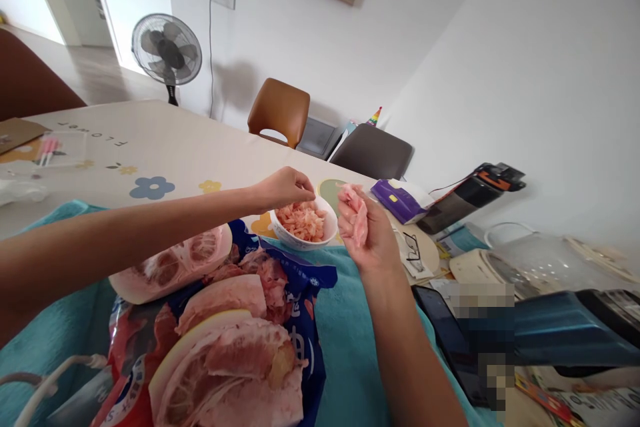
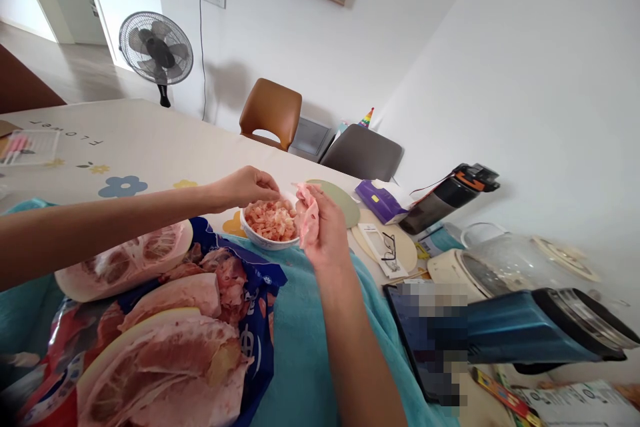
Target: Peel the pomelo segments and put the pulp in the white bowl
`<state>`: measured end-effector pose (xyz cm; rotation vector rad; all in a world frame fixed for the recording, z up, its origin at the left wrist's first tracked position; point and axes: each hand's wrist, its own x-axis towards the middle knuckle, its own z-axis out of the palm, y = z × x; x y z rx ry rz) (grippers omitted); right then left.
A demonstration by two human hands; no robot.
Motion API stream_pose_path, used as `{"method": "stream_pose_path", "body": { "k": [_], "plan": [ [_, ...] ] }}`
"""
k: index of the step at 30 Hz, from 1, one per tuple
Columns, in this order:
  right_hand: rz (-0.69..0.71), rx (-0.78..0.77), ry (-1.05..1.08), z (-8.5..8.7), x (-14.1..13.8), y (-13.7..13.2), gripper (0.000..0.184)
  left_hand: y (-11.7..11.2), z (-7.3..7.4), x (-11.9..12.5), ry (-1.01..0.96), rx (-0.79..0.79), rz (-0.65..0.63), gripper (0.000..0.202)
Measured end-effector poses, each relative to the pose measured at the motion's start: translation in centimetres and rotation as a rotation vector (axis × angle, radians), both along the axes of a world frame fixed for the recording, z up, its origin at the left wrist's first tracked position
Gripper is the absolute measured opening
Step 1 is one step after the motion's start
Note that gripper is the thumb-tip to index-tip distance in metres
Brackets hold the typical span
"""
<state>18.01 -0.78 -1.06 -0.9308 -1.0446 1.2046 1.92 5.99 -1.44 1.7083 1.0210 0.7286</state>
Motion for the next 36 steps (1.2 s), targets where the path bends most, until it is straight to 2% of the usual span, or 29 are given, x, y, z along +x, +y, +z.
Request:
{"method": "stream_pose_path", "body": {
  "k": [1, 4, 6, 10, 13, 16, 19, 22, 25, 29, 36],
  "plan": [
    [0.038, -0.046, 0.055, 0.0, 0.0, 0.1, 0.026, 0.0, 0.0, 0.0, -0.019, 0.004, -0.001, 0.007],
    [0.07, -0.15, 0.161, -0.1, -0.2, 0.2, 0.023, -0.5, 0.3, 0.1, -0.08, 0.006, 0.003, 0.012],
    [0.066, -0.18, 0.182, -0.2, -0.2, 0.3, 0.021, -1.0, 0.7, 0.2, -0.123, 0.025, -0.015, 0.014],
    [0.126, -0.171, 0.151, -0.3, -0.1, 0.4, 0.024, -1.8, 1.4, 0.2, -0.262, 0.15, -0.103, 0.032],
    [0.216, -0.188, 0.086, -0.3, -0.1, 0.3, 0.026, -2.0, 1.6, 0.2, -0.293, 0.227, -0.149, 0.02],
    [0.29, -0.285, 0.057, -0.2, -0.2, 0.2, 0.025, -1.8, 1.7, 0.3, -0.263, 0.247, -0.196, 0.01],
    [0.22, -0.311, 0.047, -0.3, -0.6, 0.0, 0.035, -1.8, 1.7, 0.4, -0.217, 0.201, -0.198, 0.012],
    [0.103, -0.156, -0.008, -0.3, -0.8, -0.4, 0.038, -1.9, 1.8, 0.4, -0.176, 0.17, -0.121, 0.013],
    [0.087, -0.052, -0.109, -0.2, -0.6, -0.9, 0.029, -1.8, 1.8, 0.2, -0.177, 0.072, -0.079, 0.014],
    [0.056, -0.077, -0.116, 0.2, -0.1, -1.1, 0.022, -1.3, 1.7, -0.3, -0.25, -0.068, -0.171, 0.011],
    [0.06, -0.077, -0.098, 0.3, 0.0, -1.1, 0.023, -1.5, 2.1, -0.6, -0.199, -0.023, -0.157, 0.008]
  ]
}}
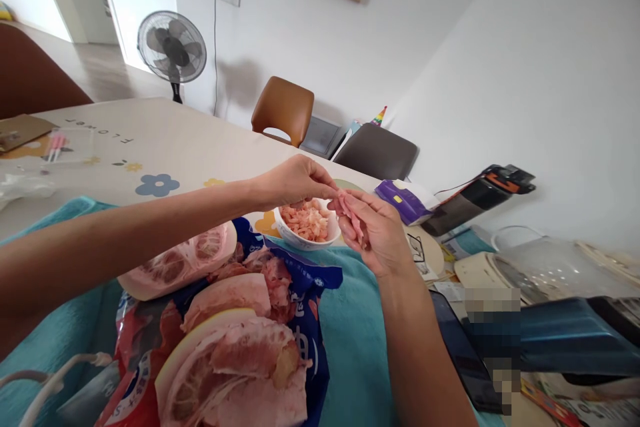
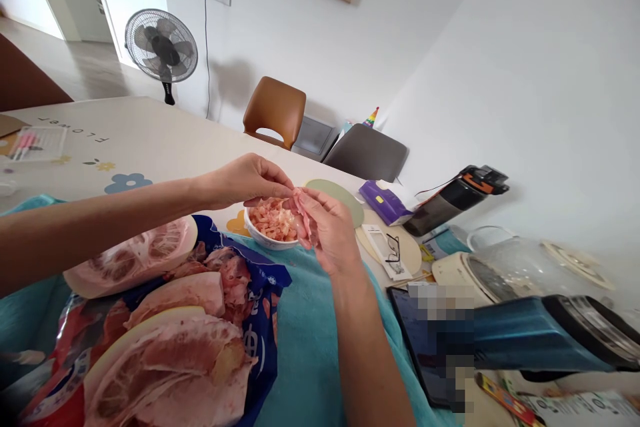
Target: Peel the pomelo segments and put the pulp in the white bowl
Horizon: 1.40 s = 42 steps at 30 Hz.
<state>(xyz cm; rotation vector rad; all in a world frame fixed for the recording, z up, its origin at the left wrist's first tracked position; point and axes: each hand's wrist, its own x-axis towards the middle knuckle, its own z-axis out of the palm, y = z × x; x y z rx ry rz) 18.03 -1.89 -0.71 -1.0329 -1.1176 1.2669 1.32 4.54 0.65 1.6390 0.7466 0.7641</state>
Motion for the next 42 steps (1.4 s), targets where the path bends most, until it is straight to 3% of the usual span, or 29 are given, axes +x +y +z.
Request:
{"method": "stream_pose_path", "body": {
  "k": [9, 12, 15, 20, 24, 29, 31, 35, 39, 42],
  "plan": [
    [0.002, -0.008, 0.029, 0.2, 0.5, 0.0, 0.019, 0.6, 0.4, -0.5, 0.21, 0.138, 0.127, 0.016],
    [0.008, -0.023, 0.036, 0.1, 0.4, 0.1, 0.018, 1.3, -0.3, -0.3, 0.294, 0.169, 0.103, 0.028],
    [-0.002, -0.044, 0.054, 0.1, 0.3, 0.3, 0.014, 2.1, -1.1, 0.4, 0.332, 0.174, 0.049, 0.02],
    [-0.053, -0.176, 0.117, -0.1, 0.8, 1.2, 0.018, 3.0, -1.7, 1.1, 0.419, 0.138, -0.006, 0.044],
    [-0.105, -0.221, 0.128, -0.2, 1.1, 1.6, 0.021, 3.4, -1.6, 0.9, 0.513, 0.294, -0.064, 0.042],
    [-0.074, -0.18, 0.081, -0.4, 1.2, 1.4, 0.014, 4.1, -1.9, 0.6, 0.68, 0.499, -0.027, 0.035],
    [-0.066, -0.15, 0.062, -0.5, 1.1, 1.3, 0.013, 4.2, -2.2, 0.6, 0.655, 0.438, -0.021, 0.028],
    [-0.084, -0.082, 0.08, 0.3, 0.5, 0.4, 0.018, 3.7, -2.1, 0.4, 0.441, 0.103, 0.078, 0.018],
    [-0.063, 0.081, 0.006, 2.7, -1.1, -2.8, 0.019, 1.5, -0.7, -0.5, 0.124, -0.203, 0.135, 0.012],
    [0.083, 0.142, -0.139, 3.7, -2.7, -5.9, 0.017, -1.0, 0.7, -1.9, -0.078, -0.342, 0.114, 0.013]
  ]
}}
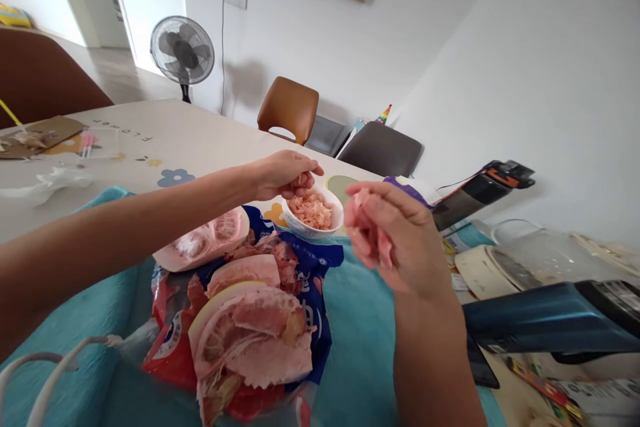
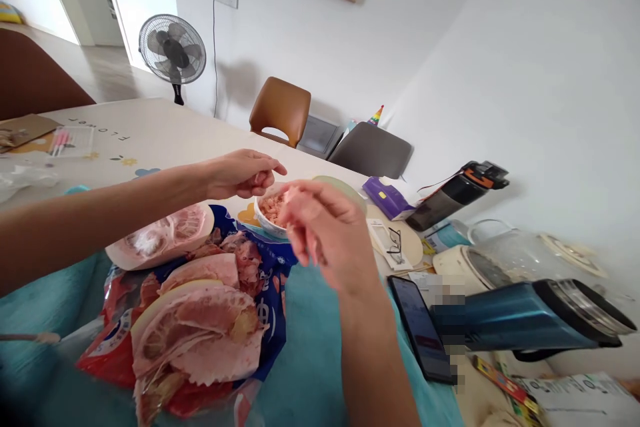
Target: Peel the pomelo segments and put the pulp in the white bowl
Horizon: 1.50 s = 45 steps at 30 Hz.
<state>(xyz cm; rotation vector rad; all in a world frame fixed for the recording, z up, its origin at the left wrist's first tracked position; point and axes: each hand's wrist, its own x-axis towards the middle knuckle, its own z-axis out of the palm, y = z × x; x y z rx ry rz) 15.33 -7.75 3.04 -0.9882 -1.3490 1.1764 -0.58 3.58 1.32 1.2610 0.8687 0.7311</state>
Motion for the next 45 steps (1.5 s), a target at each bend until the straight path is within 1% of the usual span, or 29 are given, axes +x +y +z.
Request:
{"method": "stream_pose_path", "body": {
  "k": [1, 3, 5, 6, 8, 10, 12, 15, 17, 20, 22, 24, 27, 29, 31, 34, 36, 41, 43, 45],
  "plan": [
    [0.049, -0.017, -0.078, -0.1, -0.5, -0.8, 0.017, -0.9, 0.4, -0.6, -0.052, -0.024, 0.015, 0.014],
    [0.128, -0.075, -0.292, -0.7, -1.4, -2.0, 0.018, -2.6, 1.0, -1.6, -0.142, -0.066, 0.066, 0.016],
    [0.149, -0.07, -0.559, -1.9, -2.1, -2.5, 0.018, -4.2, 1.3, -2.4, -0.228, -0.108, 0.093, 0.017],
    [0.126, -0.03, -0.694, -2.4, -2.3, -2.5, 0.018, -4.8, 1.3, -2.7, -0.264, -0.128, 0.098, 0.017],
    [0.027, 0.071, -0.899, -3.3, -2.7, -2.5, 0.02, -6.0, 1.2, -3.0, -0.306, -0.182, 0.097, 0.017],
    [-0.03, 0.105, -1.018, -3.7, -3.0, -2.5, 0.025, -6.9, 0.8, -3.2, -0.314, -0.258, 0.1, 0.021],
    [-0.034, 0.093, -1.085, -3.8, -3.2, -2.8, 0.029, -7.6, 0.4, -3.3, -0.323, -0.339, 0.112, 0.03],
    [-0.026, 0.132, -1.103, -3.8, -3.4, -3.5, 0.028, -8.1, -0.3, -3.7, -0.401, -0.424, 0.125, 0.037],
    [-0.061, 0.177, -1.06, -3.9, -3.5, -4.1, 0.027, -8.1, -0.8, -4.0, -0.465, -0.472, 0.093, 0.042],
    [-0.238, 0.239, -0.933, -3.7, -3.2, -4.7, 0.024, -7.9, -1.6, -4.4, -0.538, -0.53, 0.014, 0.052],
    [-0.355, 0.296, -0.858, -3.2, -3.1, -4.7, 0.023, -7.8, -2.1, -4.4, -0.581, -0.54, -0.044, 0.054],
    [-0.4, 0.338, -0.827, -2.6, -3.1, -4.2, 0.024, -7.8, -2.6, -4.3, -0.612, -0.538, -0.097, 0.054],
    [-0.377, 0.325, -0.826, -1.6, -3.7, -2.9, 0.021, -7.8, -2.9, -4.1, -0.628, -0.528, -0.138, 0.054],
    [-0.36, 0.284, -0.893, -1.2, -4.5, -1.9, 0.022, -7.9, -3.0, -4.0, -0.639, -0.521, -0.148, 0.056],
    [-0.368, 0.233, -1.043, -0.9, -5.4, -1.1, 0.024, -8.0, -3.1, -4.0, -0.655, -0.501, -0.153, 0.057],
    [-0.349, 0.155, -1.29, -0.8, -6.5, -0.3, 0.022, -8.1, -3.1, -3.9, -0.667, -0.443, -0.15, 0.059],
    [-0.335, 0.143, -1.36, -0.9, -7.1, 0.0, 0.022, -8.1, -3.1, -3.8, -0.648, -0.394, -0.143, 0.059],
    [-0.365, 0.16, -1.356, -1.4, -7.6, 0.3, 0.02, -8.4, -3.1, -3.7, -0.554, -0.302, -0.128, 0.054],
    [-0.389, 0.134, -1.31, -1.7, -7.5, 0.5, 0.017, -8.4, -3.1, -3.6, -0.529, -0.295, -0.119, 0.053],
    [-0.4, 0.117, -1.218, -2.0, -7.2, 0.8, 0.015, -8.4, -3.3, -3.6, -0.524, -0.293, -0.112, 0.049]
  ]
}}
